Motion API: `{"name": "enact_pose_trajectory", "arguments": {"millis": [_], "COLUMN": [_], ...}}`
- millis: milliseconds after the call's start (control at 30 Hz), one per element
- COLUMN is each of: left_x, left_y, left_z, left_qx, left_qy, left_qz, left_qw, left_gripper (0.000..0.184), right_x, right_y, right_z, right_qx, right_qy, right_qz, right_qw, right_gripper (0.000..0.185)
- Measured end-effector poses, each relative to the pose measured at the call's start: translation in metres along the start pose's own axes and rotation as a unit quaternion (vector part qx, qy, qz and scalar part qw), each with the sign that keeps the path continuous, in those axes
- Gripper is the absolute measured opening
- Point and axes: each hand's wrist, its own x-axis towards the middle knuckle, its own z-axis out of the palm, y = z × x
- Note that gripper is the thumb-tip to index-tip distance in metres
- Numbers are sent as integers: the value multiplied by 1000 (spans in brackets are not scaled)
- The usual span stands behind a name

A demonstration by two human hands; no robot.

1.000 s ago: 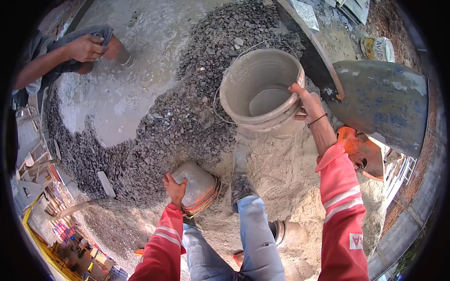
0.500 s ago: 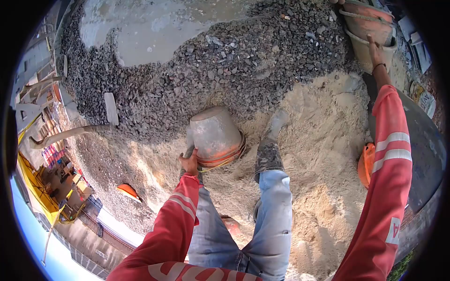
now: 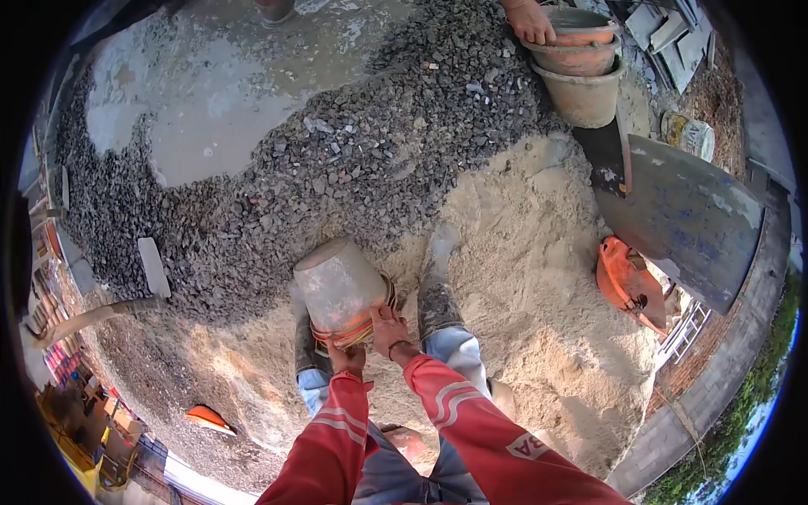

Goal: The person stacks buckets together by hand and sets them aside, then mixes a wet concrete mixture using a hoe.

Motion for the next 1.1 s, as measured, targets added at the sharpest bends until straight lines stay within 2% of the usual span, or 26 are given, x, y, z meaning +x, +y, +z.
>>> {"name": "enact_pose_trajectory", "arguments": {"millis": [33,133,200,267,333,367,400,433,467,533,600,667,700,733,800,833,900,933,967,1033,1067,1100], "left_x": [3,-23,-42,-66,-86,-94,-100,-108,-121,-161,-190,-216,-235,-235,-230,-244,-248,-249,-269,-268,-275,-285], "left_y": [3,-1,-6,-8,-13,-17,-19,-18,-26,-46,-62,-85,-97,-105,-119,-133,-153,-161,-173,-183,-189,-195], "left_z": [-1,25,51,79,100,106,116,121,137,175,208,241,265,281,307,322,332,339,348,355,362,367], "left_qx": [-30,-20,-19,50,85,134,182,246,252,288,304,455,469,474,586,594,601,604,587,585,581,561], "left_qy": [-28,-17,-45,-25,-11,3,15,20,10,-33,-79,-208,-208,-214,-251,-286,-323,-357,-356,-362,-368,-361], "left_qz": [9,36,71,121,148,169,190,182,186,278,266,303,327,332,282,318,331,341,350,348,341,345], "left_qw": [999,999,996,991,985,976,964,952,950,916,911,812,794,787,717,682,652,626,637,637,641,660], "left_gripper": [56,51,52,50,48,47,46,48,48,48,50,61,57,57,51,48,49,51,48,48,48,47], "right_x": [-1,-4,-9,-6,-6,-13,-21,-38,-54,-81,-99,-111,-112,-113,-115,-110,-104,-93,-81,-53,-27,-1], "right_y": [-7,-14,-16,-13,-4,-3,3,9,14,25,25,18,16,21,33,45,78,101,132,189,223,252], "right_z": [1,-10,-30,-44,-57,-65,-78,-97,-116,-140,-168,-194,-199,-208,-225,-226,-257,-283,-317,-396,-430,-466], "right_qx": [7,2,-32,-37,3,47,54,86,116,163,209,266,269,276,362,392,445,498,525,477,514,526], "right_qy": [20,38,95,108,138,105,118,78,38,46,48,102,188,196,240,264,359,400,450,554,548,529], "right_qz": [15,33,7,3,-34,-2,-3,-13,-23,-50,-80,-106,-105,-107,-65,-44,-13,53,60,62,77,95], "right_qw": [1000,999,995,993,990,993,991,993,992,984,973,953,939,935,898,880,820,767,720,679,656,660], "right_gripper": [62,71,73,73,61,60,60,61,62,65,67,69,65,65,55,40,23,14,20,17,18,28]}}
